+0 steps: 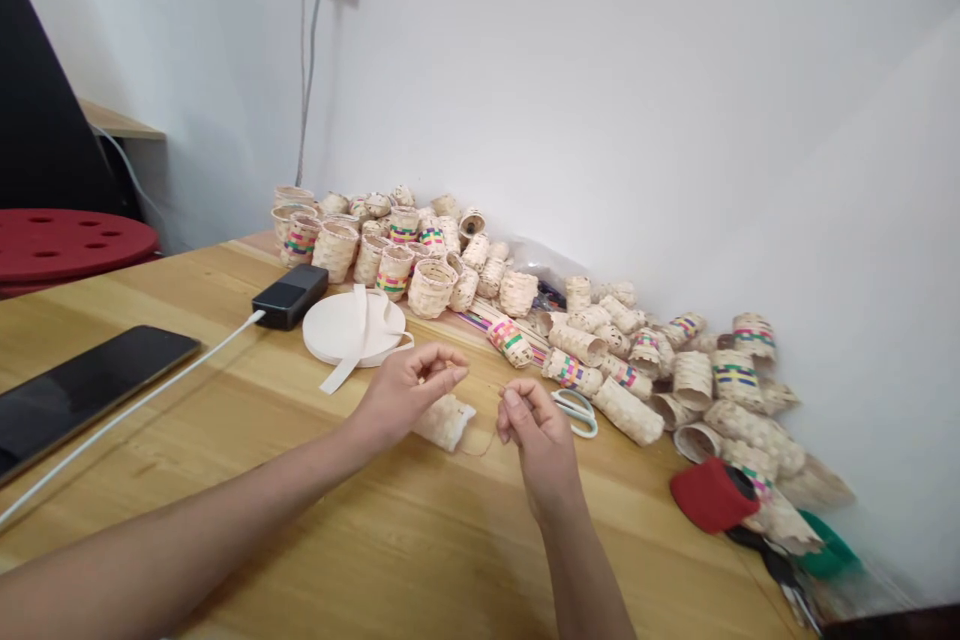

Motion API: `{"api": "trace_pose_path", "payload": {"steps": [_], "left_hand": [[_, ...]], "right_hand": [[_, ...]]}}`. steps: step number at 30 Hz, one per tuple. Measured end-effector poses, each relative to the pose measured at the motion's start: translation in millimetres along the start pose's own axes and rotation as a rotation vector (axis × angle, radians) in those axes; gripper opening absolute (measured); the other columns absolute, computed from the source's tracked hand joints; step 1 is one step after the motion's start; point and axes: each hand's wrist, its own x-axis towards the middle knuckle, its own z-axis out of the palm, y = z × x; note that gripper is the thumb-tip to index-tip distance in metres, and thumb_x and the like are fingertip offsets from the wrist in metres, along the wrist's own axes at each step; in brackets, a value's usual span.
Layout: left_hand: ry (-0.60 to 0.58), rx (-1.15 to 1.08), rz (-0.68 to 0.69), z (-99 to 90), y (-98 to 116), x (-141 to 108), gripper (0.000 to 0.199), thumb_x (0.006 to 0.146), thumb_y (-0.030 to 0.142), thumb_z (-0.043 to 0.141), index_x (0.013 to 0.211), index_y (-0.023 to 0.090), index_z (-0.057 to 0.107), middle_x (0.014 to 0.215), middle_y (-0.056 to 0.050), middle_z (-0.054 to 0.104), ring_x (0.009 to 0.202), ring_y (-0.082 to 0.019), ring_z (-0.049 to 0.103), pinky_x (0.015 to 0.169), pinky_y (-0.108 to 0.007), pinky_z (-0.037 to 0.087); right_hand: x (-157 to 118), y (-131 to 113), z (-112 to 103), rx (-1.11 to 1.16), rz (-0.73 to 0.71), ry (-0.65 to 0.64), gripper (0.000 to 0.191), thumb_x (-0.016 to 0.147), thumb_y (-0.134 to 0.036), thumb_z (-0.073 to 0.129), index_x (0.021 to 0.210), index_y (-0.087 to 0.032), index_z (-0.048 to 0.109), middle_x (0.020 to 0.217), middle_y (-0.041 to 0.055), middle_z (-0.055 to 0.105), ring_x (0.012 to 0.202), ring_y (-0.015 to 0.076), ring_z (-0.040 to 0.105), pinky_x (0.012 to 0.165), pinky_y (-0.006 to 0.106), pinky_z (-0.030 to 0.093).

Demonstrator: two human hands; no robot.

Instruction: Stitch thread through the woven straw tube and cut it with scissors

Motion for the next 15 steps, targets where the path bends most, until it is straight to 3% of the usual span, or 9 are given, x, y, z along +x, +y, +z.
{"api": "trace_pose_path", "payload": {"steps": [5, 10, 15], "left_hand": [[-0.134, -0.191, -0.121, 10.6, -8.0, -5.4, 0.044, 0.067, 0.043, 0.072, 0.100, 0.013, 0.068, 0.059, 0.006, 0.039, 0.053, -0.008, 0.034, 0.050, -0.019, 0.026], [-0.212, -0.376, -0.248, 14.9, -6.5, -9.7, 0.050, 0.067, 0.047, 0.075, 0.102, 0.012, 0.069, 0.067, -0.002, 0.061, 0.061, -0.012, 0.051, 0.057, -0.023, 0.037], [-0.242, -0.506, -0.307, 14.8, -5.3, -10.8, 0.045, 0.066, 0.044, 0.078, 0.095, 0.010, 0.070, 0.067, -0.006, 0.066, 0.062, -0.017, 0.058, 0.061, -0.028, 0.044]], "right_hand": [[-0.1, 5.8, 8.7, 0.166, 0.041, -0.053, 0.029, 0.082, -0.045, 0.066, 0.078, -0.019, 0.055, 0.059, -0.0052, 0.049, 0.050, 0.0082, 0.037, 0.052, 0.022, 0.033], [-3.2, 7.0, 17.4, 0.205, 0.086, -0.110, 0.035, 0.080, -0.050, 0.067, 0.071, -0.020, 0.052, 0.059, -0.0041, 0.049, 0.050, 0.0092, 0.039, 0.052, 0.024, 0.036], [-2.9, 12.6, 19.4, 0.182, 0.082, -0.119, 0.038, 0.078, -0.052, 0.068, 0.069, -0.020, 0.051, 0.058, -0.0045, 0.049, 0.050, 0.0088, 0.040, 0.053, 0.023, 0.037]]}}
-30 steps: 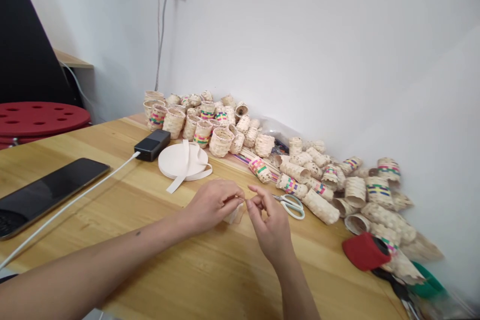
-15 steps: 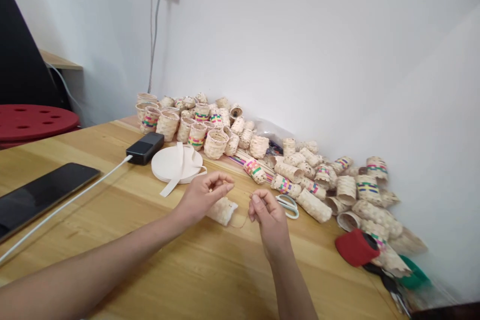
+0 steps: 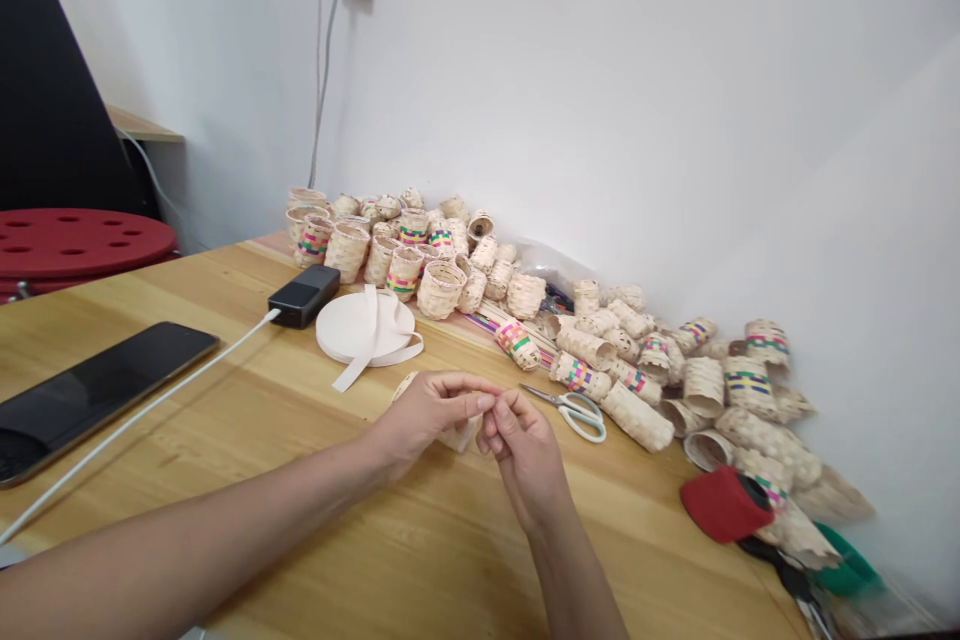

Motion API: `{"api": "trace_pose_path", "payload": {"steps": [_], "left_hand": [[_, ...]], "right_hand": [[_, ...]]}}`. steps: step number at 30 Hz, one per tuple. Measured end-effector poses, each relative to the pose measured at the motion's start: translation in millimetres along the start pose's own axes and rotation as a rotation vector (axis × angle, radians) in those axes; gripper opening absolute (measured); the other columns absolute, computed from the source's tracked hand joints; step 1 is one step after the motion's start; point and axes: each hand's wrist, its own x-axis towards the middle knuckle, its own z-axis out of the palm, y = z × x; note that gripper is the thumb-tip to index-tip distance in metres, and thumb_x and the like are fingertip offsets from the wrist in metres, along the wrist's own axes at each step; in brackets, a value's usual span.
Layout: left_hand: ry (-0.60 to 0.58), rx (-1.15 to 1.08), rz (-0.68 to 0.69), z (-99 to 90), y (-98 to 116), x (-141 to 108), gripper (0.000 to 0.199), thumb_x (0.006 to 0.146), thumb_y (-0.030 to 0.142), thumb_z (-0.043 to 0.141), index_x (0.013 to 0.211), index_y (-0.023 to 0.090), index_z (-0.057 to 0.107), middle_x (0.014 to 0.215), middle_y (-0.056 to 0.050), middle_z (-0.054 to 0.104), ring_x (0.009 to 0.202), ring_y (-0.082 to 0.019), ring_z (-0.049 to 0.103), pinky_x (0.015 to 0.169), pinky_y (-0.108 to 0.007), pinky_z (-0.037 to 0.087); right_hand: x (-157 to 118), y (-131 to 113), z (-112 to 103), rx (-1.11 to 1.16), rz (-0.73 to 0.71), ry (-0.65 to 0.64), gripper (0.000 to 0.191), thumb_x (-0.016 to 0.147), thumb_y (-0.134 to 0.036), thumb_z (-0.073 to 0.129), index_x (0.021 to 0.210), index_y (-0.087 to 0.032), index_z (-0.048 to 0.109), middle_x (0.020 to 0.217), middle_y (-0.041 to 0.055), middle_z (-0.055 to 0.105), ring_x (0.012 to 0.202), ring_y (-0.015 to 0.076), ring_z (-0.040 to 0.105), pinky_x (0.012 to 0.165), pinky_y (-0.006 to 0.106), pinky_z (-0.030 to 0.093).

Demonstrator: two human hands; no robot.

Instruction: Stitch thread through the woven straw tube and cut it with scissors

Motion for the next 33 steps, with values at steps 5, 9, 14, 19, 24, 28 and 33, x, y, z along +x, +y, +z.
{"api": "trace_pose_path", "payload": {"steps": [5, 9, 14, 19, 24, 28, 33], "left_hand": [[0.018, 0.018, 0.021, -2.7, 0.3, 2.0, 0.037, 0.065, 0.044, 0.077, 0.081, 0.012, 0.069, 0.062, -0.003, 0.062, 0.059, -0.014, 0.055, 0.058, -0.026, 0.042], [0.084, 0.218, 0.051, -5.4, 1.1, 4.0, 0.036, 0.065, 0.045, 0.074, 0.076, 0.012, 0.068, 0.064, 0.000, 0.059, 0.057, -0.010, 0.045, 0.055, -0.021, 0.034], [0.088, 0.492, 0.097, -9.4, -5.9, 5.9, 0.028, 0.071, 0.040, 0.062, 0.071, 0.012, 0.067, 0.056, 0.002, 0.051, 0.053, -0.010, 0.039, 0.051, -0.020, 0.028], [0.068, 0.562, 0.117, -11.2, -11.3, 7.0, 0.025, 0.071, 0.037, 0.062, 0.068, 0.013, 0.068, 0.054, 0.003, 0.048, 0.053, -0.010, 0.036, 0.051, -0.021, 0.024], [0.052, 0.550, 0.099, -10.4, -8.3, 7.2, 0.031, 0.072, 0.043, 0.061, 0.074, 0.013, 0.069, 0.058, 0.001, 0.054, 0.054, -0.011, 0.040, 0.051, -0.021, 0.027], [0.086, 0.499, 0.069, -9.9, -3.0, 6.9, 0.031, 0.067, 0.044, 0.065, 0.071, 0.013, 0.066, 0.063, -0.001, 0.059, 0.058, -0.012, 0.046, 0.054, -0.021, 0.031], [0.121, 0.403, 0.026, -7.7, 3.2, 6.1, 0.033, 0.063, 0.046, 0.069, 0.069, 0.013, 0.065, 0.064, 0.000, 0.060, 0.058, -0.012, 0.047, 0.055, -0.021, 0.032]], "right_hand": [[1.1, -0.4, -3.7, -0.088, -0.006, 0.015, 0.034, 0.080, -0.051, 0.066, 0.073, -0.018, 0.059, 0.064, -0.0013, 0.058, 0.056, 0.0117, 0.051, 0.058, 0.025, 0.042], [0.3, -10.0, -10.9, -0.398, -0.139, 0.127, 0.025, 0.085, -0.043, 0.062, 0.092, -0.020, 0.067, 0.091, 0.0042, 0.069, 0.087, 0.0192, 0.061, 0.079, 0.031, 0.046], [-2.3, -17.5, -11.3, -0.712, -0.361, 0.114, 0.015, 0.085, -0.034, 0.063, 0.092, -0.022, 0.067, 0.093, 0.0049, 0.068, 0.090, 0.0215, 0.061, 0.082, 0.034, 0.045], [-5.4, -14.3, -3.6, -0.796, -0.418, 0.125, 0.012, 0.088, -0.029, 0.059, 0.079, -0.022, 0.063, 0.080, 0.0028, 0.067, 0.079, 0.0193, 0.061, 0.074, 0.031, 0.045], [0.4, -23.1, -16.1, -0.999, -0.335, 0.144, 0.020, 0.092, -0.033, 0.050, 0.080, -0.021, 0.060, 0.084, 0.0028, 0.069, 0.081, 0.0184, 0.062, 0.074, 0.029, 0.045], [18.1, -46.0, -68.0, -1.370, -0.211, 0.154, 0.020, 0.095, -0.026, 0.043, 0.103, -0.022, 0.061, 0.102, 0.0058, 0.069, 0.091, 0.0208, 0.064, 0.078, 0.031, 0.045], [14.6, -39.7, -141.4, -1.613, -0.040, 0.021, 0.029, 0.080, -0.005, 0.052, 0.101, -0.016, 0.068, 0.093, 0.0117, 0.071, 0.088, 0.0252, 0.066, 0.077, 0.033, 0.046]]}}
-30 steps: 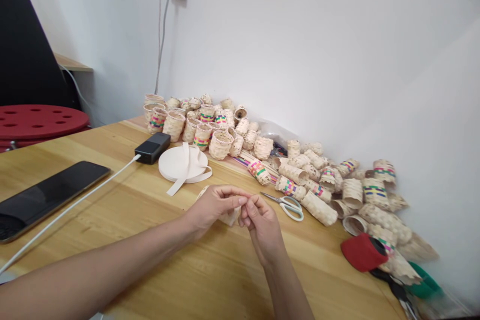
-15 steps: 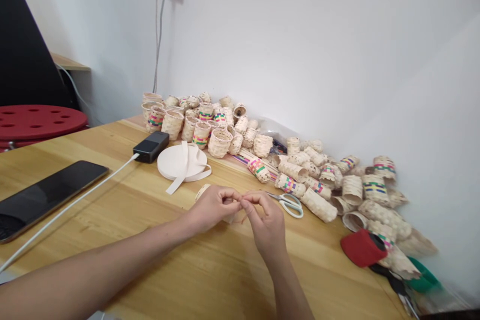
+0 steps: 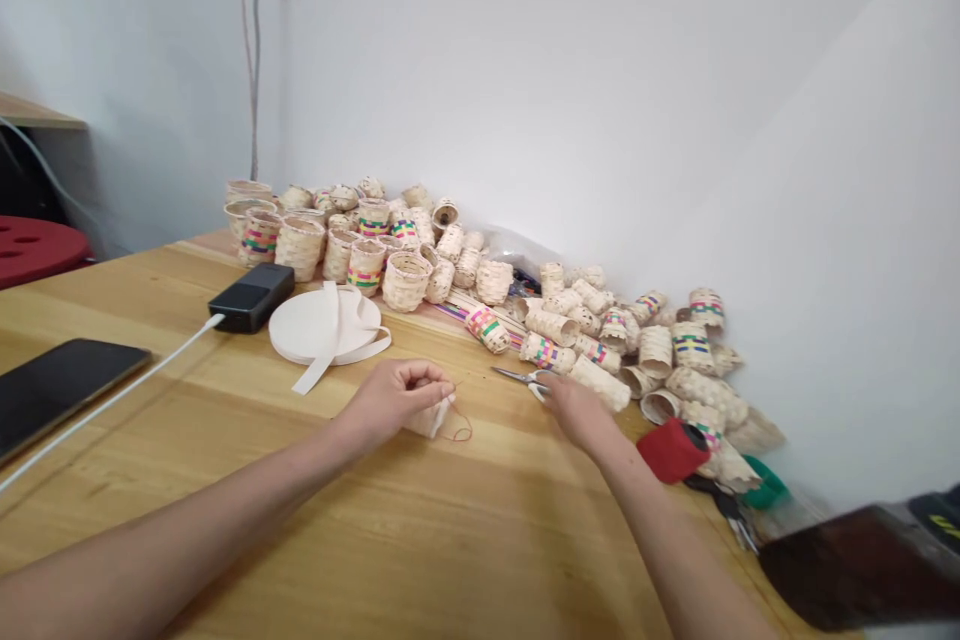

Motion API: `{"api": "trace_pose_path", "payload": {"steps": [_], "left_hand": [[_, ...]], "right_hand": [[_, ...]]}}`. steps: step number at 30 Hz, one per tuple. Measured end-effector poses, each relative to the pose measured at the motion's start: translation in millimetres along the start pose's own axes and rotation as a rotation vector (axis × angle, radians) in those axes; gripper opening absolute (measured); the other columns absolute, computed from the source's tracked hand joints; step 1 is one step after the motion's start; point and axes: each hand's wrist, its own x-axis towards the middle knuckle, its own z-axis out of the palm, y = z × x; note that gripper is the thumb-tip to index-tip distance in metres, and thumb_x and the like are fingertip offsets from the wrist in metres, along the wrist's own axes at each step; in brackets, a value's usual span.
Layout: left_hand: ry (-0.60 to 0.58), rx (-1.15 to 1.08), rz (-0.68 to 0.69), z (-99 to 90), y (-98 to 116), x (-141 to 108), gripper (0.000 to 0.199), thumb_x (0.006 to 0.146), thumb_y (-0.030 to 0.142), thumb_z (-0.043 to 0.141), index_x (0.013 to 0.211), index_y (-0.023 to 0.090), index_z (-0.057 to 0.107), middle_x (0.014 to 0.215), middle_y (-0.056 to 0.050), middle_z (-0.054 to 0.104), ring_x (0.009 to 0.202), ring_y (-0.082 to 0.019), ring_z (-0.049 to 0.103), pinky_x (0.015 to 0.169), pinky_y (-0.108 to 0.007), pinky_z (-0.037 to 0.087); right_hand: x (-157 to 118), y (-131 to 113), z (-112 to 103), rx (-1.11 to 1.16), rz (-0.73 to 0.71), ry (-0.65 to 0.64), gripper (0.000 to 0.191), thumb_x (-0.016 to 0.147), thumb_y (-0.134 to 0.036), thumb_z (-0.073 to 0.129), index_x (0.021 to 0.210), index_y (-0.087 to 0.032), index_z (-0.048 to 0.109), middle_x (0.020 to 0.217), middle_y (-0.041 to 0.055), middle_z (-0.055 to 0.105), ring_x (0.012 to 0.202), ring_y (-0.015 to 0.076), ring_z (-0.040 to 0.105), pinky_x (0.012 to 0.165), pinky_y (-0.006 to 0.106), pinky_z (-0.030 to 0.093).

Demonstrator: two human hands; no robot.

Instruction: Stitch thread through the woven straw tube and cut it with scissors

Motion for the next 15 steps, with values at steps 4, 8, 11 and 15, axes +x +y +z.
{"api": "trace_pose_path", "payload": {"steps": [4, 8, 11, 15], "left_hand": [[0.000, -0.044, -0.049, 1.6, 2.5, -1.8, 0.036, 0.061, 0.048, 0.070, 0.069, 0.013, 0.065, 0.063, 0.000, 0.060, 0.057, -0.012, 0.046, 0.055, -0.021, 0.031], [0.007, -0.063, -0.071, 3.2, 4.5, -2.8, 0.040, 0.059, 0.051, 0.071, 0.071, 0.012, 0.067, 0.062, 0.001, 0.059, 0.055, -0.009, 0.041, 0.054, -0.021, 0.028], [0.034, -0.070, -0.080, 2.9, 7.6, -2.4, 0.042, 0.056, 0.052, 0.072, 0.071, 0.012, 0.067, 0.062, 0.001, 0.059, 0.054, -0.009, 0.040, 0.054, -0.020, 0.028], [0.066, -0.081, -0.074, 1.1, 11.0, -1.8, 0.042, 0.052, 0.051, 0.073, 0.069, 0.013, 0.065, 0.058, 0.003, 0.055, 0.053, -0.009, 0.038, 0.053, -0.021, 0.029]], "right_hand": [[-16.5, 23.9, 24.0, -0.075, -0.071, -0.066, 0.049, 0.084, -0.002, 0.043, 0.128, -0.018, 0.056, 0.126, 0.0122, 0.061, 0.114, 0.0226, 0.057, 0.094, 0.034, 0.043], [-12.7, 35.3, 31.4, -0.125, -0.062, -0.041, 0.055, 0.083, 0.002, 0.034, 0.133, -0.014, 0.051, 0.134, 0.0149, 0.054, 0.123, 0.0242, 0.050, 0.102, 0.040, 0.037], [-2.6, 40.1, 28.8, -0.148, -0.056, -0.075, 0.058, 0.080, 0.004, 0.035, 0.133, -0.014, 0.051, 0.132, 0.0147, 0.056, 0.119, 0.0246, 0.053, 0.099, 0.038, 0.040], [-0.4, 36.3, 19.3, -0.170, -0.058, -0.146, 0.062, 0.074, 0.002, 0.044, 0.134, -0.013, 0.051, 0.122, 0.0148, 0.061, 0.111, 0.0251, 0.056, 0.094, 0.034, 0.042]]}}
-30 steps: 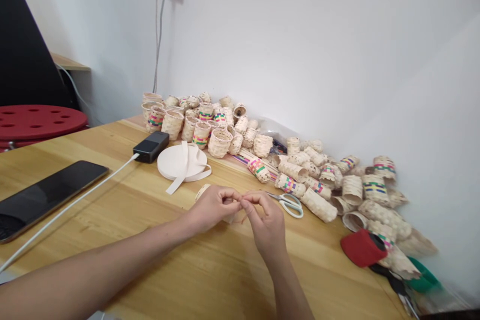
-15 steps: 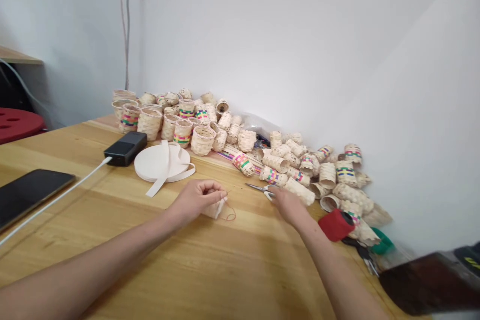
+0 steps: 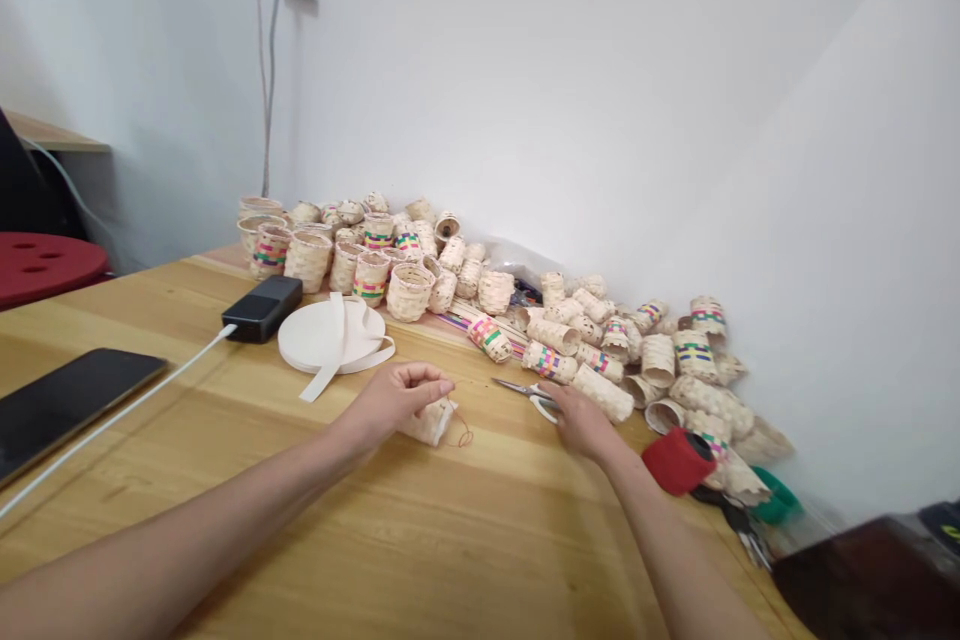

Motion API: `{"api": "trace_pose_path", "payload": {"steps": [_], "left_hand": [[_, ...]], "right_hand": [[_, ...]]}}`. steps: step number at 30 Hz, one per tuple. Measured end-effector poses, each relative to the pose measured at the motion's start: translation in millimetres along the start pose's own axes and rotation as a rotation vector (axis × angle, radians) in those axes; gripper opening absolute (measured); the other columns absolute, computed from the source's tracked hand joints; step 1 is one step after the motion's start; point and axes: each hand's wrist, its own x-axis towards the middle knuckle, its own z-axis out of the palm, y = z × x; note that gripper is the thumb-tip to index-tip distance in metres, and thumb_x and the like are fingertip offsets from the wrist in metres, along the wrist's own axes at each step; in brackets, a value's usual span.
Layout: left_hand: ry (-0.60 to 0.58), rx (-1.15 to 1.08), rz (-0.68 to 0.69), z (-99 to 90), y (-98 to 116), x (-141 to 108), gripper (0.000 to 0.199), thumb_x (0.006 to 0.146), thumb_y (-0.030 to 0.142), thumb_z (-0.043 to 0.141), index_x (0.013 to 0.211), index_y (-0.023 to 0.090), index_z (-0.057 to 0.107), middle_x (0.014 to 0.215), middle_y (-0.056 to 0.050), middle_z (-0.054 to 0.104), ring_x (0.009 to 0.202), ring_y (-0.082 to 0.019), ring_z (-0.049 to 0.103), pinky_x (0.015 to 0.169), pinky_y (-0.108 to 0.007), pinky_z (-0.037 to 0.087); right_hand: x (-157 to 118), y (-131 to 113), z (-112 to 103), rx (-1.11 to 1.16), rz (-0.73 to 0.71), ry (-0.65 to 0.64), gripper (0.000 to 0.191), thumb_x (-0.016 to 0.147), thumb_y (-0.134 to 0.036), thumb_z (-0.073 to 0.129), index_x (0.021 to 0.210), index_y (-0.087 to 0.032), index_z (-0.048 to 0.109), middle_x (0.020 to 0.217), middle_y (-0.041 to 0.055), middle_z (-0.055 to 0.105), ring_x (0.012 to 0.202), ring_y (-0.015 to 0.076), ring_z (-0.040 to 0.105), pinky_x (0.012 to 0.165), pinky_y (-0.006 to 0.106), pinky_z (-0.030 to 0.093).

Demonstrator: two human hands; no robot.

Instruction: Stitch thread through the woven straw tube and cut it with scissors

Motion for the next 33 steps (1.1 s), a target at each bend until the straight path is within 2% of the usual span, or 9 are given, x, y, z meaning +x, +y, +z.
{"api": "trace_pose_path", "payload": {"steps": [6, 11, 14, 17, 21, 24, 29, 31, 33], "left_hand": [[-0.002, -0.015, 0.001, 1.5, -0.7, -1.1, 0.042, 0.052, 0.051, 0.073, 0.067, 0.014, 0.065, 0.060, 0.002, 0.055, 0.053, -0.009, 0.038, 0.053, -0.021, 0.028], [-0.008, 0.004, -0.030, 3.7, -2.8, -2.5, 0.044, 0.051, 0.052, 0.074, 0.070, 0.014, 0.065, 0.060, 0.002, 0.055, 0.053, -0.009, 0.039, 0.052, -0.020, 0.028], [-0.020, 0.025, -0.043, 3.7, -6.0, -1.4, 0.046, 0.053, 0.053, 0.074, 0.073, 0.014, 0.065, 0.062, 0.002, 0.055, 0.054, -0.009, 0.040, 0.052, -0.020, 0.028], [-0.030, 0.028, -0.046, 3.5, -8.7, 0.1, 0.045, 0.054, 0.053, 0.074, 0.073, 0.014, 0.065, 0.063, 0.002, 0.055, 0.054, -0.009, 0.041, 0.053, -0.020, 0.030], [-0.031, 0.018, -0.061, 3.5, -8.6, -0.3, 0.043, 0.051, 0.051, 0.076, 0.071, 0.015, 0.064, 0.063, 0.003, 0.056, 0.054, -0.009, 0.042, 0.054, -0.020, 0.031], [-0.027, 0.022, -0.061, 3.0, -8.4, -0.8, 0.042, 0.052, 0.051, 0.075, 0.071, 0.015, 0.064, 0.062, 0.003, 0.055, 0.054, -0.009, 0.041, 0.054, -0.020, 0.031], [-0.013, 0.026, -0.042, 2.4, -10.7, 1.5, 0.041, 0.055, 0.051, 0.075, 0.071, 0.014, 0.065, 0.060, 0.003, 0.056, 0.053, -0.009, 0.041, 0.054, -0.019, 0.029], [-0.014, 0.015, -0.038, 2.4, -11.8, 2.4, 0.040, 0.055, 0.050, 0.075, 0.071, 0.014, 0.065, 0.060, 0.003, 0.056, 0.054, -0.009, 0.041, 0.053, -0.020, 0.030], [-0.023, -0.009, -0.046, 2.4, -13.3, 3.1, 0.040, 0.055, 0.050, 0.075, 0.070, 0.015, 0.065, 0.061, 0.003, 0.056, 0.054, -0.009, 0.042, 0.053, -0.020, 0.030]], "right_hand": [[-18.9, -17.8, -17.5, -0.005, -0.021, -0.101, 0.051, 0.076, -0.014, 0.056, 0.127, -0.015, 0.057, 0.107, 0.0140, 0.065, 0.097, 0.0266, 0.060, 0.084, 0.032, 0.044], [-17.2, -28.1, -18.1, 0.002, 0.029, -0.102, 0.056, 0.075, -0.009, 0.053, 0.131, -0.015, 0.052, 0.109, 0.0141, 0.064, 0.099, 0.0265, 0.058, 0.081, 0.031, 0.041], [-13.9, -25.8, -17.3, 0.036, 0.043, -0.102, 0.037, 0.079, -0.016, 0.057, 0.116, -0.019, 0.061, 0.101, 0.0084, 0.066, 0.091, 0.0229, 0.060, 0.077, 0.027, 0.041], [-14.9, -21.5, -16.8, 0.058, 0.096, -0.063, 0.025, 0.086, -0.021, 0.053, 0.109, -0.017, 0.062, 0.105, 0.0081, 0.066, 0.096, 0.0213, 0.059, 0.080, 0.026, 0.040], [-14.4, -26.7, -15.2, 0.057, 0.201, -0.037, 0.025, 0.088, -0.025, 0.056, 0.111, -0.016, 0.061, 0.108, 0.0105, 0.065, 0.100, 0.0226, 0.058, 0.083, 0.028, 0.040], [-6.7, -39.3, -13.6, 0.043, 0.305, -0.006, 0.026, 0.090, -0.033, 0.055, 0.105, -0.013, 0.062, 0.113, 0.0166, 0.062, 0.107, 0.0269, 0.055, 0.089, 0.034, 0.039], [4.0, -50.2, -10.5, 0.152, 0.397, -0.095, 0.023, 0.083, -0.032, 0.063, 0.097, -0.014, 0.065, 0.093, 0.0106, 0.067, 0.091, 0.0253, 0.063, 0.081, 0.039, 0.045], [0.6, -49.3, -11.7, 0.237, 0.384, -0.112, 0.026, 0.078, -0.025, 0.066, 0.102, -0.013, 0.065, 0.090, 0.0114, 0.068, 0.090, 0.0274, 0.063, 0.079, 0.038, 0.045], [-8.0, -50.1, -15.6, 0.350, 0.345, -0.113, 0.041, 0.079, -0.023, 0.063, 0.119, -0.014, 0.059, 0.092, 0.0111, 0.069, 0.089, 0.0267, 0.064, 0.076, 0.035, 0.046]]}}
